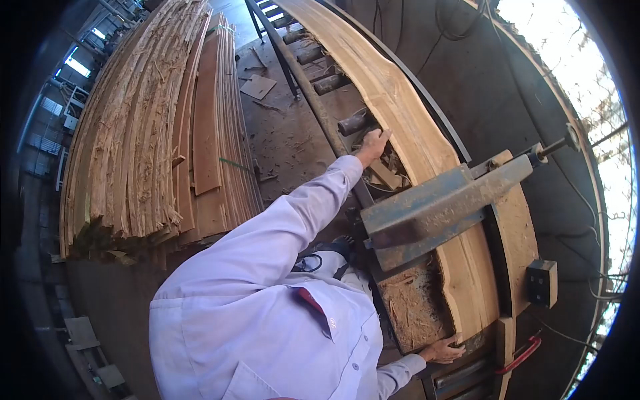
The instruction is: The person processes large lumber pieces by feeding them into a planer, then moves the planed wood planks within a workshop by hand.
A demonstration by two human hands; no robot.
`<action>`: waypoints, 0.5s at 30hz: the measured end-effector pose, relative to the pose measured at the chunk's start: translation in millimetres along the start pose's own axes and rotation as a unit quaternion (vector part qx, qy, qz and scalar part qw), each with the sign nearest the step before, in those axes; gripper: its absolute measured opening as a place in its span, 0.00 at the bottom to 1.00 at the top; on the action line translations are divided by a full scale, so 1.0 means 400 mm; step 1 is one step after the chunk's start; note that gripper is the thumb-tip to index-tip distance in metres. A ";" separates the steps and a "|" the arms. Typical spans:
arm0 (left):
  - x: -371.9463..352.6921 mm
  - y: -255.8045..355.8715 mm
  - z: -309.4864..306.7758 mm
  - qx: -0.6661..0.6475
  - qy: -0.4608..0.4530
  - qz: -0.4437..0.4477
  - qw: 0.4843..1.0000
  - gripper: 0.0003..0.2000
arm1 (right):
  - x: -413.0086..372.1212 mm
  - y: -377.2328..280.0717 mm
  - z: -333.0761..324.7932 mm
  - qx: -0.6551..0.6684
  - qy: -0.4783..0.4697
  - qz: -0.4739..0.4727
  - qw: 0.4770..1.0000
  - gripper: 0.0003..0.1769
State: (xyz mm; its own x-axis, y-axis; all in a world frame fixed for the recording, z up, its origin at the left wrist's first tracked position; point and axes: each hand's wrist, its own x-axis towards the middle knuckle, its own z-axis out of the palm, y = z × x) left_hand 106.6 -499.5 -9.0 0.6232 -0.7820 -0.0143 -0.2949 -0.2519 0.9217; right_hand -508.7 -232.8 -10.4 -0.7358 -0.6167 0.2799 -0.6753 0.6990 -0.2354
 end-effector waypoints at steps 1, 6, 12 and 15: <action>0.008 -0.009 0.006 -0.008 -0.002 0.004 1.000 0.27 | 0.001 0.002 0.002 0.001 0.001 0.000 1.000 0.51; 0.009 -0.011 -0.003 -0.004 -0.008 -0.011 1.000 0.26 | 0.015 0.007 0.000 0.050 0.001 -0.011 0.999 0.46; 0.019 -0.014 -0.007 -0.017 -0.026 -0.008 0.999 0.26 | -0.070 -0.019 -0.005 0.317 -0.006 0.039 0.948 0.38; 0.012 -0.006 -0.010 -0.024 -0.019 -0.017 0.999 0.27 | -0.175 -0.095 0.016 0.554 -0.161 0.094 0.811 0.36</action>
State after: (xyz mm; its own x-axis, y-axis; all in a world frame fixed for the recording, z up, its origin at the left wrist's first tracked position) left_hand 113.4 -500.5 -9.9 0.6043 -0.7945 -0.0590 -0.2390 -0.2514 0.9379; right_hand -431.7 -218.6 -27.0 -0.6860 -0.7238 -0.0744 -0.0485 0.1474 -0.9879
